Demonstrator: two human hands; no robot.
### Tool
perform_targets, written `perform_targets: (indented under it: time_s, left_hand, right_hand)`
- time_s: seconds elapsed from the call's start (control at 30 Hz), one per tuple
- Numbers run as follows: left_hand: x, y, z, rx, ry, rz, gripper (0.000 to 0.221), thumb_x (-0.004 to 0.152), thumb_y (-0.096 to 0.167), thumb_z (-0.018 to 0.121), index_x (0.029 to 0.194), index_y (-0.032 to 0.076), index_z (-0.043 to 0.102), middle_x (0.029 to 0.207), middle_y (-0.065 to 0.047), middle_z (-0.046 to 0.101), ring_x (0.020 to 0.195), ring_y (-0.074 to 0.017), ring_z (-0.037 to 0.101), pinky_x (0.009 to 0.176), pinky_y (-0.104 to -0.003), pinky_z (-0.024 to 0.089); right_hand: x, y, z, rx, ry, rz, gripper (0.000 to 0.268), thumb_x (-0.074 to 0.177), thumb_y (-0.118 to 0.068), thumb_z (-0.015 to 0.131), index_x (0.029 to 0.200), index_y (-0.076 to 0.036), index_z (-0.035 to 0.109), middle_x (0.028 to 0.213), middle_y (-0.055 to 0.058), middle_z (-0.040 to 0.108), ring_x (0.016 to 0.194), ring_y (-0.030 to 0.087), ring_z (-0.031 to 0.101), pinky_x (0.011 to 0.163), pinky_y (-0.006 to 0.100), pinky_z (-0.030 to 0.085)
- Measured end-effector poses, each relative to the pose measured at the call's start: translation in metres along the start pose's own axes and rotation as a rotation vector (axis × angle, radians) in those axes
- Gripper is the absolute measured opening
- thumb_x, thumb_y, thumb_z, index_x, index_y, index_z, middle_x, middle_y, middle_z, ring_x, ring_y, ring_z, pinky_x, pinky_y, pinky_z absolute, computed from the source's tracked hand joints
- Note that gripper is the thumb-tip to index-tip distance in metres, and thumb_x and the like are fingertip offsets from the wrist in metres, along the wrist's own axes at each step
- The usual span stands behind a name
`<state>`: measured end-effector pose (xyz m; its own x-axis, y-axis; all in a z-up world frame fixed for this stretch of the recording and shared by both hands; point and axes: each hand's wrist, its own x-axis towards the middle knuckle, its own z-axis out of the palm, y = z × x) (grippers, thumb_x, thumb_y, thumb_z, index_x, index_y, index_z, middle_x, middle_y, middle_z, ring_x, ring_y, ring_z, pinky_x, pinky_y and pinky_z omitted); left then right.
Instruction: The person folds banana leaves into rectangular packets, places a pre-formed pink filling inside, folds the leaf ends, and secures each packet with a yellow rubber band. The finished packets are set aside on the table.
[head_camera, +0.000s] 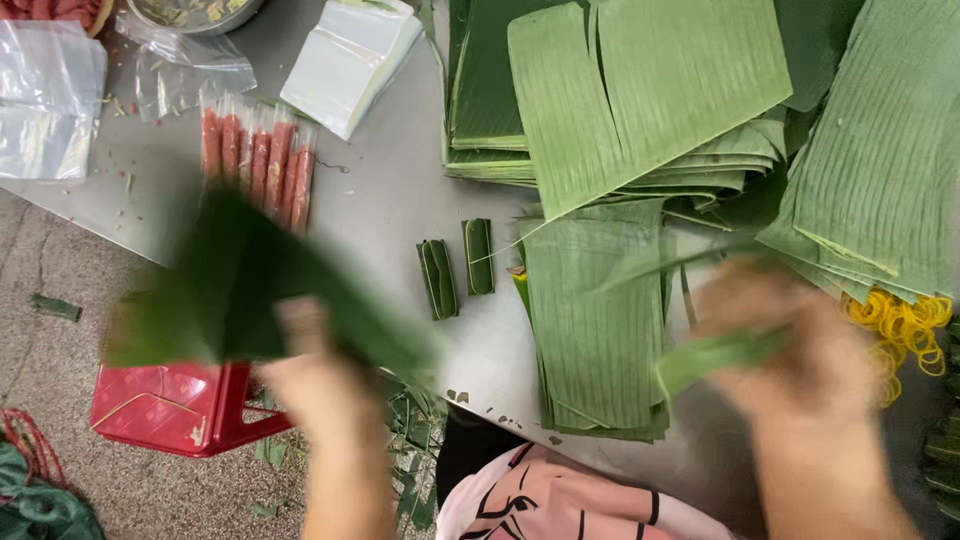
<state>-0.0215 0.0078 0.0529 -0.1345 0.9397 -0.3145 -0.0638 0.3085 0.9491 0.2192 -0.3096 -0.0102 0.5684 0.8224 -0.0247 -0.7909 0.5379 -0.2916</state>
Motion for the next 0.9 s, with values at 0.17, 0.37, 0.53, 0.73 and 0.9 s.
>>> perform_targets:
  time_s: [0.17, 0.37, 0.53, 0.73, 0.9]
  left_hand:
    - [0.053, 0.036, -0.073, -0.32, 0.04, 0.273, 0.06, 0.095, 0.036, 0.077, 0.134, -0.002, 0.052, 0.126, -0.016, 0.064, 0.116, -0.0331, 0.066, 0.099, -0.052, 0.052]
    - [0.036, 0.028, -0.071, -0.326, -0.034, 0.25, 0.051, 0.096, 0.03, 0.072, 0.133, 0.001, 0.052, 0.119, -0.014, 0.065, 0.1, -0.0275, 0.064, 0.081, -0.044, 0.05]
    - [0.023, 0.036, -0.063, -0.355, -0.081, 0.248, 0.044, 0.097, 0.026, 0.068, 0.131, 0.004, 0.051, 0.114, -0.013, 0.065, 0.086, -0.0228, 0.062, 0.066, -0.037, 0.048]
    - [0.003, 0.025, -0.035, -0.362, -0.213, 0.238, 0.036, 0.099, 0.02, 0.064, 0.13, 0.006, 0.05, 0.107, -0.012, 0.066, 0.069, -0.0171, 0.06, 0.049, -0.03, 0.046]
    - [-0.011, 0.006, -0.023, -0.287, -0.384, 0.334, 0.033, 0.103, 0.013, 0.061, 0.132, 0.002, 0.048, 0.109, -0.015, 0.065, 0.071, -0.02, 0.065, 0.046, -0.028, 0.048]
  right_hand:
    - [0.025, -0.039, 0.016, -0.768, 0.397, -0.457, 0.029, 0.115, -0.033, 0.059, 0.115, -0.004, 0.06, 0.109, 0.014, 0.066, 0.099, 0.027, 0.068, 0.085, 0.043, 0.056]
    - [0.004, 0.1, 0.076, -1.668, -0.259, 0.055, 0.039, 0.092, -0.044, 0.068, 0.108, -0.009, 0.07, 0.117, 0.011, 0.073, 0.103, 0.029, 0.073, 0.085, 0.04, 0.06]
    - [0.007, 0.018, 0.094, -2.389, 0.469, 0.597, 0.048, 0.082, -0.057, 0.069, 0.118, -0.026, 0.074, 0.112, 0.004, 0.077, 0.094, 0.03, 0.075, 0.084, 0.043, 0.059]
    - [-0.03, -0.028, 0.038, -2.824, 0.679, 0.63, 0.042, 0.08, -0.046, 0.072, 0.113, -0.019, 0.071, 0.11, 0.009, 0.075, 0.095, 0.033, 0.073, 0.077, 0.048, 0.059]
    - [-0.053, -0.029, 0.0, -2.306, 1.018, 0.451, 0.055, 0.086, -0.024, 0.08, 0.133, -0.007, 0.059, 0.104, 0.02, 0.075, 0.087, 0.033, 0.074, 0.079, 0.045, 0.058]
